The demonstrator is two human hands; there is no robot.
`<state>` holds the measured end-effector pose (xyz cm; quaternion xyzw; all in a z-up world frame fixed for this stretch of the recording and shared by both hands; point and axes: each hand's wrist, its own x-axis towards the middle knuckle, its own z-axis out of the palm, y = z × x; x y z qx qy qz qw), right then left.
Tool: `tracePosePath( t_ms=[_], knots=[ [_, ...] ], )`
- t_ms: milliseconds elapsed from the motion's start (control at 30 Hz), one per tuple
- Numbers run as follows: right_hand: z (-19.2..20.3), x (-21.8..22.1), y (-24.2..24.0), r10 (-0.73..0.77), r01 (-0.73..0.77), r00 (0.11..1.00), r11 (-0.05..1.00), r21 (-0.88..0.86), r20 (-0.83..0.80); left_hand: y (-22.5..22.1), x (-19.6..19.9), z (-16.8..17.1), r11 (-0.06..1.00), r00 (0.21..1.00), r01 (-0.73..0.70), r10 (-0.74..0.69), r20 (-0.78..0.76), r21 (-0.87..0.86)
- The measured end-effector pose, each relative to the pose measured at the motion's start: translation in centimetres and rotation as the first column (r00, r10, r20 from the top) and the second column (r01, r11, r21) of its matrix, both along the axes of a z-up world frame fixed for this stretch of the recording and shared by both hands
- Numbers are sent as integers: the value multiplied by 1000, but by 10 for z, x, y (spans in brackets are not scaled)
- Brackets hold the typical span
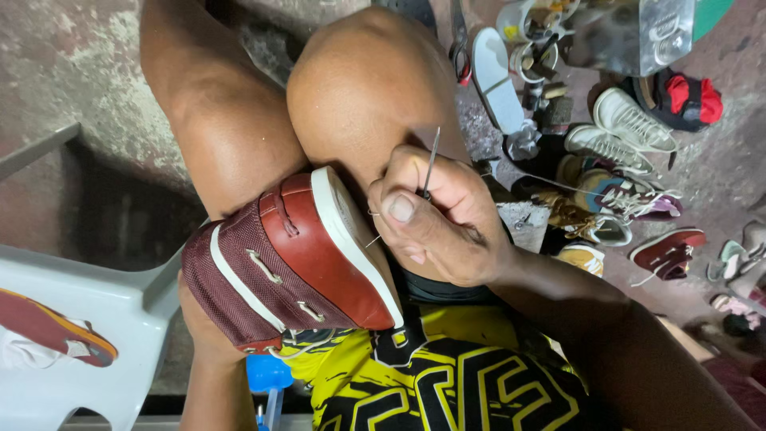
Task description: The person stitches the sole of a shoe using a needle and thread, pulling the thread through the sole and upper by hand while supporting the shoe on their lap.
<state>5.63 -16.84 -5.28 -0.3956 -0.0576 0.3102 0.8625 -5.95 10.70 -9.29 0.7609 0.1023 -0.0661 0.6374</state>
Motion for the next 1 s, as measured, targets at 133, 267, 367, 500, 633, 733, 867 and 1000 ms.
tracePosePath(
  t_ms=[133,267,367,500,633,733,867,1000],
  knots=[
    [-3,-6,-12,-24,34,995,995,-99,97,6,-4,13,995,992,83,-87,-95,-46],
    [-4,-5,-30,-107,110,993,991,-70,47,14,11,20,894,920,-225,64,-386,-388],
    [-6,-6,-49,-203,248,957,942,-225,205,5,24,38,849,896,-275,57,-439,-451],
    [-5,-19,-78,-165,348,923,741,-574,347,-23,36,66,945,952,0,-100,-288,-328],
    [1,-26,-89,74,299,895,632,-715,440,-36,43,72,959,896,-169,55,-440,-226],
    [11,-32,-80,192,309,839,602,-736,510,-29,45,49,890,946,-193,57,-320,-414],
    [30,-32,-61,245,361,715,673,-646,655,-13,23,7,722,972,-235,154,-180,-651],
    [43,-27,-46,262,248,757,732,-634,599,7,2,-44,649,863,-502,422,-279,-571]
  ],
)
